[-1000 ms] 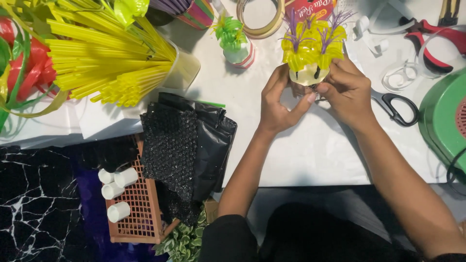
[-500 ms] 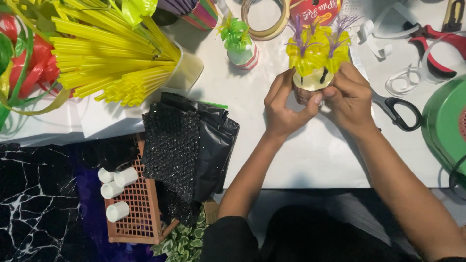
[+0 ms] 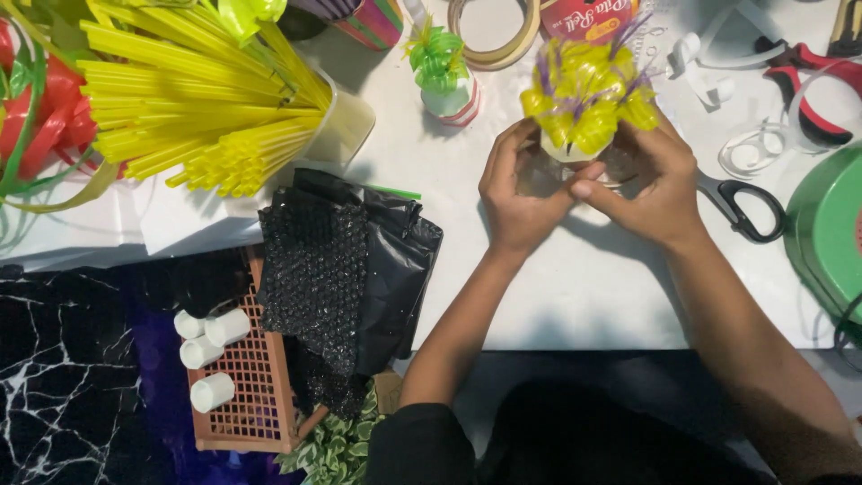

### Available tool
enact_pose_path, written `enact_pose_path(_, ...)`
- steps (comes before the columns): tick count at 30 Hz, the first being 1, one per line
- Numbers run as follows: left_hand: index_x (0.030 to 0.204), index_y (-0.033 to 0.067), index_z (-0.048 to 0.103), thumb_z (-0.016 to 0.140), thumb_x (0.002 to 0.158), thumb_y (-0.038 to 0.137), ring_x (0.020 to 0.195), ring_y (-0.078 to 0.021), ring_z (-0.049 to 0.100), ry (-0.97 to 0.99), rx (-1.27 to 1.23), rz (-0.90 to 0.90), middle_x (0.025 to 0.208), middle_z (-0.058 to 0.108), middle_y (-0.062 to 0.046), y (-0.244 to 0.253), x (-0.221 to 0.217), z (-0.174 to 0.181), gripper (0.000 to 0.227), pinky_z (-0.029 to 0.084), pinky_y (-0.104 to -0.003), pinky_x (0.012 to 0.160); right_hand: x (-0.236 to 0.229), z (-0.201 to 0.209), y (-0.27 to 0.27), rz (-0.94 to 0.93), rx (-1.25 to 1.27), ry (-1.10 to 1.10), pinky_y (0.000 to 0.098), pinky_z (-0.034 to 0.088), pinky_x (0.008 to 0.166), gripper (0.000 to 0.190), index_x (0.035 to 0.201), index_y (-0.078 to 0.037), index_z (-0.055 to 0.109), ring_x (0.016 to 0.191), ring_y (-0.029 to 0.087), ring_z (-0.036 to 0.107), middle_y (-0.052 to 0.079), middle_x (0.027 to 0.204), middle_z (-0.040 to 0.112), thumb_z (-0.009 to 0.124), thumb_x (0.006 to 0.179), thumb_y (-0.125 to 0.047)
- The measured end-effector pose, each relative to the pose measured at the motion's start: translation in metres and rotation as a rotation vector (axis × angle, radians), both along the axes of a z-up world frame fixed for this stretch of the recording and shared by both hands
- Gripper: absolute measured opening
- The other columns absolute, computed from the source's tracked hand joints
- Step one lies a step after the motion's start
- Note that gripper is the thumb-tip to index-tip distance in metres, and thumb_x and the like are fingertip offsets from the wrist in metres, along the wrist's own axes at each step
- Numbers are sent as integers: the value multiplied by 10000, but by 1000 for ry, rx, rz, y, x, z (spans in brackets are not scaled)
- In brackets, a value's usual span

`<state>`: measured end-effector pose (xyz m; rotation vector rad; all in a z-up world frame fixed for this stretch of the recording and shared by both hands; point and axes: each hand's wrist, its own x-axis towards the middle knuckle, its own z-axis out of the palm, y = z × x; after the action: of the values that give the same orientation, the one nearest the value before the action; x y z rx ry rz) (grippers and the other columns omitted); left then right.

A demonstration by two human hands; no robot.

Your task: Assembling a decorative item using plastic straws, tape, and small containers on a workshop table.

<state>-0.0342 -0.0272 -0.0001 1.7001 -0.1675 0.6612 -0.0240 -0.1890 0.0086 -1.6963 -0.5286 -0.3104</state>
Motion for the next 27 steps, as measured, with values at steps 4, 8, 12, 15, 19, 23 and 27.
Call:
enact_pose_path(4, 1290, -15, 591, 928, 709, 434, 1095, -289, 694, 63, -31, -22, 1206, 647, -139, -5, 0, -27, 808, 611, -358, 900, 1, -1, -1, -28, 51, -21, 497, 515, 984, 488, 1202, 170, 631, 1127, 391, 636, 244, 1101, 558, 891, 877, -84)
enact_pose_path(8, 1240, 4, 596, 949, 673, 281, 1108, -314, 692, 89, -81, -46, 1182, 644, -147, -6, 0, -31, 723, 613, -406, 909, 1, 4, 1, -69, -6, -55, 494, 520, 974, 355, 1176, 152, 663, 1100, 377, 648, 236, 1094, 589, 844, 928, -25)
enact_pose_path(12, 1229, 32, 620, 954, 669, 300, 1120, -271, 704, 89, -22, -47, 1207, 661, -103, -4, 6, -13, 705, 607, -343, 929, 3, 1, -1, -104, -23, -74, 521, 529, 930, 386, 1167, 160, 661, 1056, 436, 666, 267, 1056, 602, 858, 935, -77)
enact_pose_path(15, 1259, 34, 620, 939, 711, 263, 1169, -264, 692, 103, -64, -144, 1252, 668, -110, -3, 7, 1, 675, 602, -371, 963, 0, -36, -23, -102, -106, -15, 535, 525, 900, 333, 1111, 131, 658, 1009, 483, 649, 248, 1018, 594, 833, 979, -120)
enact_pose_path(19, 1254, 55, 629, 963, 672, 258, 1095, -235, 715, 144, -93, -114, 1142, 695, -89, -3, 3, -16, 701, 604, -354, 936, 3, 11, -8, -62, -146, 18, 534, 528, 898, 322, 1108, 118, 669, 1010, 492, 657, 239, 1007, 623, 856, 931, -76)
enact_pose_path(23, 1219, 53, 622, 936, 656, 202, 1071, -274, 722, 152, -65, -103, 1116, 692, -116, -4, 5, -17, 661, 612, -385, 898, 7, 19, -4, -53, -187, -51, 547, 526, 897, 421, 1080, 121, 660, 974, 489, 654, 265, 983, 631, 925, 785, -20)
enact_pose_path(27, 1192, 48, 624, 938, 638, 144, 1021, -290, 731, 194, -22, -98, 1072, 700, -131, 4, 5, -1, 644, 617, -412, 875, 7, 11, -4, -121, -203, -47, 514, 536, 860, 352, 1030, 95, 674, 951, 471, 668, 248, 962, 629, 929, 815, -17)
